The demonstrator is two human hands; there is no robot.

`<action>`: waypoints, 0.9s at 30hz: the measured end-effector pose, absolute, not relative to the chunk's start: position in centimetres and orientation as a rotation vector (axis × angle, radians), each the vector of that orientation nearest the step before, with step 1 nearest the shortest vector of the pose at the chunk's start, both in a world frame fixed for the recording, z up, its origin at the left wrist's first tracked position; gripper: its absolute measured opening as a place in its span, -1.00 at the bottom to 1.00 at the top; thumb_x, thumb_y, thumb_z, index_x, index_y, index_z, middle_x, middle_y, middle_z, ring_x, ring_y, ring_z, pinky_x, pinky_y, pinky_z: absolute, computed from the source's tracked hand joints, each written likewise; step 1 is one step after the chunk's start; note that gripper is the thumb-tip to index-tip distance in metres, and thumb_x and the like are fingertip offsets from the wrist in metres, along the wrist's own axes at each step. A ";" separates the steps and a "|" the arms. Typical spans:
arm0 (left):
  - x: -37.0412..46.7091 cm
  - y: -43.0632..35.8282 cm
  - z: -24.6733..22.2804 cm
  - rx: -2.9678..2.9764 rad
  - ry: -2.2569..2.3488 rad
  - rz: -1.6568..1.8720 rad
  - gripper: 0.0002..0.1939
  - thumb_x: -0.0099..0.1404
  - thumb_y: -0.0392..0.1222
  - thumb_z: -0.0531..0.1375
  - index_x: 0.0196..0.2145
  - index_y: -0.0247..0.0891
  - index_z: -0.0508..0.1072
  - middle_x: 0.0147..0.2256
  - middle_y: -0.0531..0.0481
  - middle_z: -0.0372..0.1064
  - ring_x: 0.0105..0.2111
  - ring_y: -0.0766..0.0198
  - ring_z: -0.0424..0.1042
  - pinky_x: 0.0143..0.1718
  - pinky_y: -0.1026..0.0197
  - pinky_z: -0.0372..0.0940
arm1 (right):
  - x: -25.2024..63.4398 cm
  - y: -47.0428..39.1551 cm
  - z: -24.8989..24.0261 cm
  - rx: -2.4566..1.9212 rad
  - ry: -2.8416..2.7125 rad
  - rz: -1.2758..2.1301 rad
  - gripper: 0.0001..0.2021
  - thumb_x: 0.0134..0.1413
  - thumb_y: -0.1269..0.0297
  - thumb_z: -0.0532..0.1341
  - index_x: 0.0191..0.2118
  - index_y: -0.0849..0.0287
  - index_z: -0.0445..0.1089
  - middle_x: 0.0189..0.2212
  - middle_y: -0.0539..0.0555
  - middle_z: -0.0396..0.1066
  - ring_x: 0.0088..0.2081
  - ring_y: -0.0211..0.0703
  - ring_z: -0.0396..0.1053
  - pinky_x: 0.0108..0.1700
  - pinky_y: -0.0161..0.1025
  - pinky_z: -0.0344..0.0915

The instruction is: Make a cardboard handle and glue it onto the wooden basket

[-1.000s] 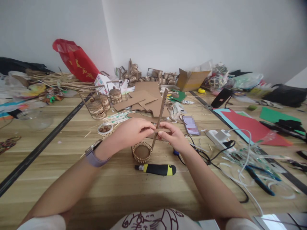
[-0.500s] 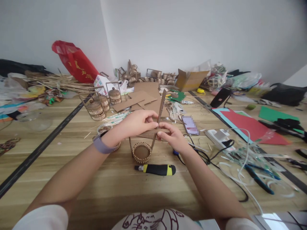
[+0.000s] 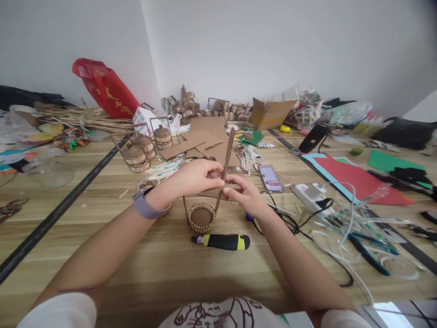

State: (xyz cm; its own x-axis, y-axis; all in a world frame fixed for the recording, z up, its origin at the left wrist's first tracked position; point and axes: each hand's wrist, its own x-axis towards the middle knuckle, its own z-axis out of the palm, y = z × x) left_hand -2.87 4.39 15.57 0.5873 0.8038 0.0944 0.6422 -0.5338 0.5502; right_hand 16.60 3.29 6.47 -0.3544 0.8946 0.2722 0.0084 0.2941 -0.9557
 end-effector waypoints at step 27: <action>-1.3 4.5 15.3 1.489 1.036 0.418 -0.72 0.13 -0.51 0.16 -0.20 -0.29 0.37 -0.61 0.18 0.43 -0.57 0.39 0.41 -0.43 0.33 0.24 | 16.7 3.1 6.5 -0.848 -1.602 1.276 -0.65 0.01 0.07 0.38 -0.13 0.11 0.40 -0.12 0.07 0.44 -0.30 -0.23 0.47 -0.30 -0.28 0.42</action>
